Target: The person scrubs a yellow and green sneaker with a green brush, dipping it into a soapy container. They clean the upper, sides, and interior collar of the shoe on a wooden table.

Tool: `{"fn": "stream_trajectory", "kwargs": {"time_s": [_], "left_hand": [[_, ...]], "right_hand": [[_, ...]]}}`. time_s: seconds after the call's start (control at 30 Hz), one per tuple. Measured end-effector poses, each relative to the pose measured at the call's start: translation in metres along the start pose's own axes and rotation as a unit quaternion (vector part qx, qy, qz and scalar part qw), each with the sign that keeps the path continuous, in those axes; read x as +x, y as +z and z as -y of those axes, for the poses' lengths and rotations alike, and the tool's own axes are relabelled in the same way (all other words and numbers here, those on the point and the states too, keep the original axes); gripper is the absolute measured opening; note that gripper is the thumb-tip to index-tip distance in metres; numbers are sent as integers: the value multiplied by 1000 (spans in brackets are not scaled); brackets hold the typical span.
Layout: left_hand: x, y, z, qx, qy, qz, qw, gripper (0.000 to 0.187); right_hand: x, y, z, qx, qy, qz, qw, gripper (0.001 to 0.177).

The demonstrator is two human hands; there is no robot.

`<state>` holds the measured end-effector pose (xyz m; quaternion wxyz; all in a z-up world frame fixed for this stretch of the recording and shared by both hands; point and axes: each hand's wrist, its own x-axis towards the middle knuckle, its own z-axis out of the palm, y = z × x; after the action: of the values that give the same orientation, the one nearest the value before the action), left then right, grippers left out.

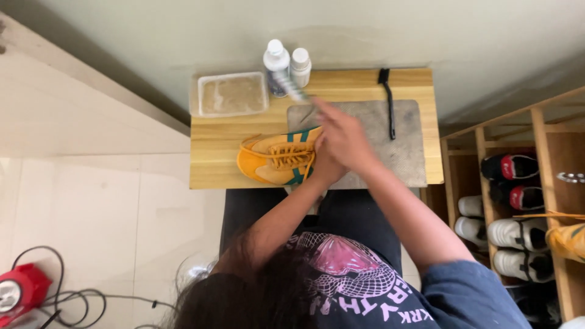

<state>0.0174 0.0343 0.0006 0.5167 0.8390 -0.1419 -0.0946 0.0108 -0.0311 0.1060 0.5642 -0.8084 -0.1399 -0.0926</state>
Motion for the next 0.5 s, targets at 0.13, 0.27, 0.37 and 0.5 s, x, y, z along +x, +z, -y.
{"fn": "stream_trajectory", "kwargs": {"time_s": [0.13, 0.27, 0.37, 0.5], "left_hand": [[-4, 13, 12, 10, -33, 33, 999, 45], [3, 26, 23, 2, -27, 43, 999, 44], [3, 33, 30, -18, -7, 41, 999, 40], [4, 53, 58, -43, -36, 8, 998, 37]], "right_hand": [[-67, -65, -54, 9, 68, -97, 993, 45], [-127, -107, -61, 3, 151, -178, 972, 41], [-164, -104, -80, -20, 170, -225, 959, 37], [-181, -81, -97, -9, 159, -259, 953, 35]]}}
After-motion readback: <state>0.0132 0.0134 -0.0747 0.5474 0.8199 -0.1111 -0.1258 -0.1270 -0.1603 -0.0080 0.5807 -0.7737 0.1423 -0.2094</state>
